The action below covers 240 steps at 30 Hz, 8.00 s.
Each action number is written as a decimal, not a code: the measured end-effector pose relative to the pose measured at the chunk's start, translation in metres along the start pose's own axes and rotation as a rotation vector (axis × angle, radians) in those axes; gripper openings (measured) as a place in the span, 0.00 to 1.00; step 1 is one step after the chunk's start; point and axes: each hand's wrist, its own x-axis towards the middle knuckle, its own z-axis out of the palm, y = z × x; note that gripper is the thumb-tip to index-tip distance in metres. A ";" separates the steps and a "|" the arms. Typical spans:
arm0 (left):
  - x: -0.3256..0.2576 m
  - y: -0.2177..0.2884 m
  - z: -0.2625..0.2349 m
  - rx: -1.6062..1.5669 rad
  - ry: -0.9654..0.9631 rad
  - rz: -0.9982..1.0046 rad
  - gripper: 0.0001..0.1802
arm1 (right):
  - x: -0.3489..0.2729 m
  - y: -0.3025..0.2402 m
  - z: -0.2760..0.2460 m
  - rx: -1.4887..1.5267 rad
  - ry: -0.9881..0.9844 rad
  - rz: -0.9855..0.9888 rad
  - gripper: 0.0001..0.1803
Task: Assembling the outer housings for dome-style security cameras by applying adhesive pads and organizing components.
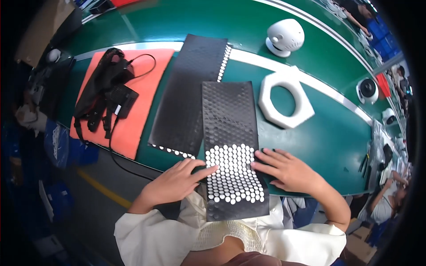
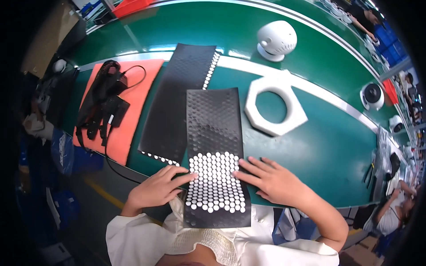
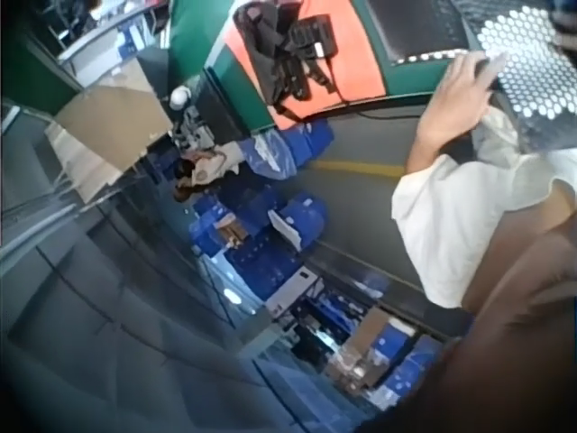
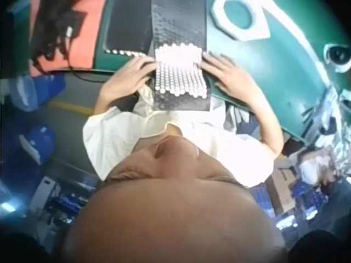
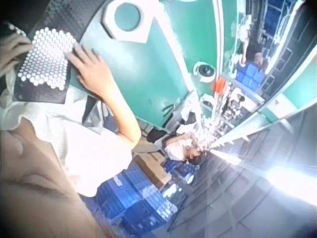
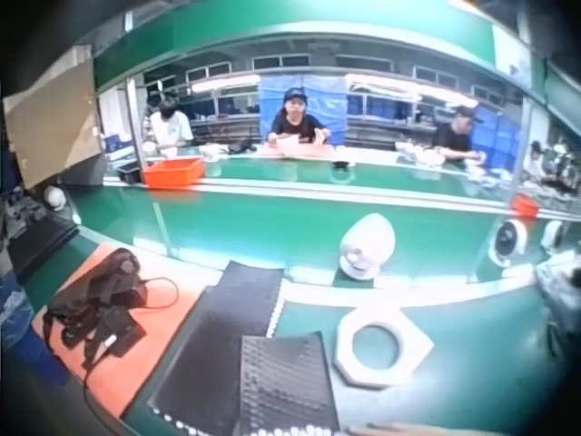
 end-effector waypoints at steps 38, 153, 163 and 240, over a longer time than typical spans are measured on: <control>0.040 0.007 0.023 -0.377 0.922 0.176 0.25 | 0.022 0.012 -0.019 0.226 0.684 -0.125 0.23; 0.080 0.026 0.059 -0.319 0.714 -0.193 0.19 | 0.048 0.005 -0.027 -0.025 0.877 -0.286 0.27; 0.104 0.036 0.037 -0.472 0.577 -0.143 0.08 | 0.015 0.063 -0.084 0.330 1.119 -0.018 0.27; 0.105 0.027 0.034 -0.588 0.581 -0.038 0.07 | 0.003 0.060 -0.085 -0.339 0.863 0.230 0.15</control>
